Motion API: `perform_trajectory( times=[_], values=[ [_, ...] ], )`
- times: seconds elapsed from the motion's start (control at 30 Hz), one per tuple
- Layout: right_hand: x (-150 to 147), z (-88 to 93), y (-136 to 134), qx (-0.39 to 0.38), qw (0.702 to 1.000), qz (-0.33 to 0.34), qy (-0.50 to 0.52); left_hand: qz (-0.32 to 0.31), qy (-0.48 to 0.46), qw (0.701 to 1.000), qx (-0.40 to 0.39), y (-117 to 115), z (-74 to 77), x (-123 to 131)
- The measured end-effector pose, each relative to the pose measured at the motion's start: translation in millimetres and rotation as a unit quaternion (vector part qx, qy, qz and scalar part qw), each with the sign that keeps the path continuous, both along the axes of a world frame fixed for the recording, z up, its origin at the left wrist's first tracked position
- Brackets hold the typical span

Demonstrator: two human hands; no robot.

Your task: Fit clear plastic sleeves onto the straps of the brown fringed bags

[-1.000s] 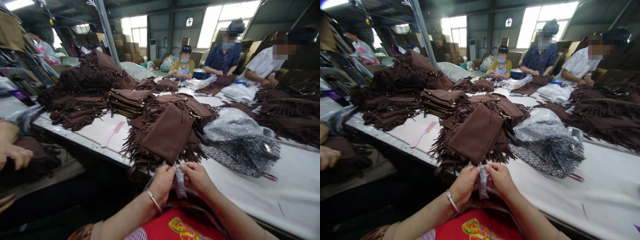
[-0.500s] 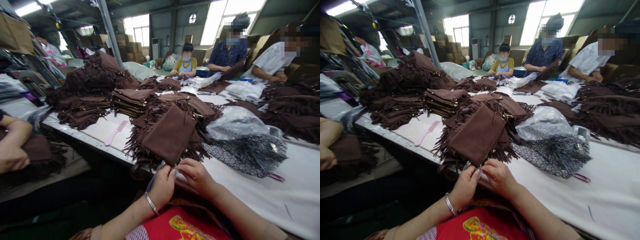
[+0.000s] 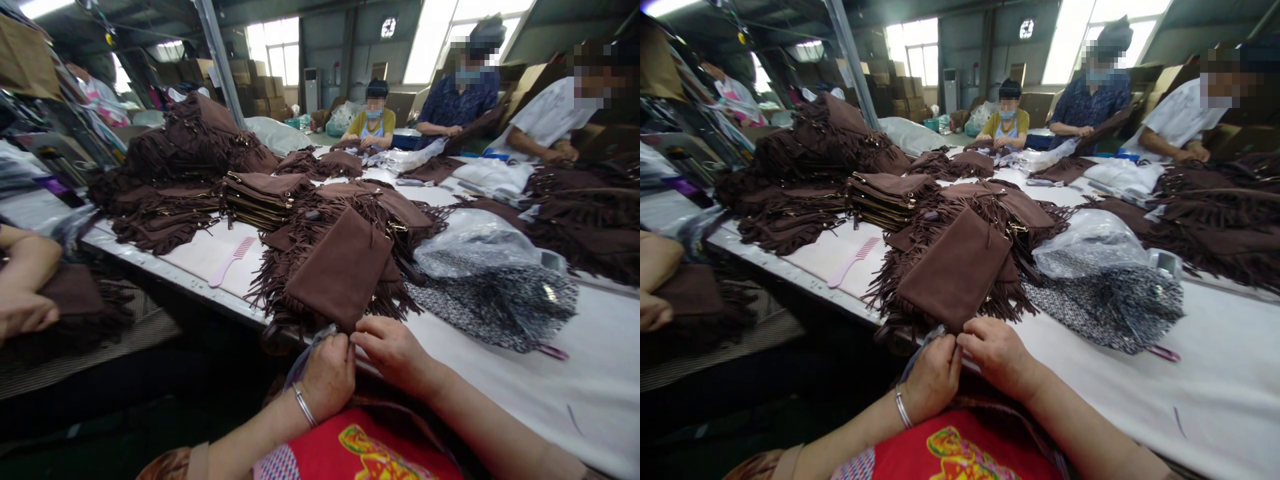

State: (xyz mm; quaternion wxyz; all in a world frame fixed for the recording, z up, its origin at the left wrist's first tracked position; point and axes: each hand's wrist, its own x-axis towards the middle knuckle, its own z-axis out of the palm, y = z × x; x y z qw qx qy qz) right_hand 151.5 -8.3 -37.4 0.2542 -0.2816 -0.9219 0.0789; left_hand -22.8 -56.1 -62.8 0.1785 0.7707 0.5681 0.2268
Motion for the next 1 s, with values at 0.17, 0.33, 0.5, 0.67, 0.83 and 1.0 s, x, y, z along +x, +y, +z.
perform_trajectory(
  times=[0.17,0.33,0.5,0.67,0.83,1.0],
  values=[
    [-5,-2.3,-1,0.012,1.000,-0.001,-0.016,0.018,0.007,1.000,-0.008,-1,1.4,-1],
    [-10,-10.0,-2,-0.024,0.998,-0.047,-0.040,0.032,-0.130,0.989,-0.056,0,3.4,0],
    [-5,-19.1,-3,-0.020,0.998,-0.052,-0.028,0.071,-0.373,0.872,-0.309,5,8.1,5],
    [-2,-17.3,-4,0.014,0.999,-0.036,-0.017,0.042,-0.539,0.671,-0.506,15,18.7,-4],
    [1,-14.5,-5,0.068,0.997,-0.031,-0.029,-0.015,-0.552,0.574,-0.605,25,30.6,-14],
    [4,-14.5,-8,0.088,0.995,-0.023,-0.030,0.050,-0.514,0.622,-0.588,22,31.5,-2]
  ],
)
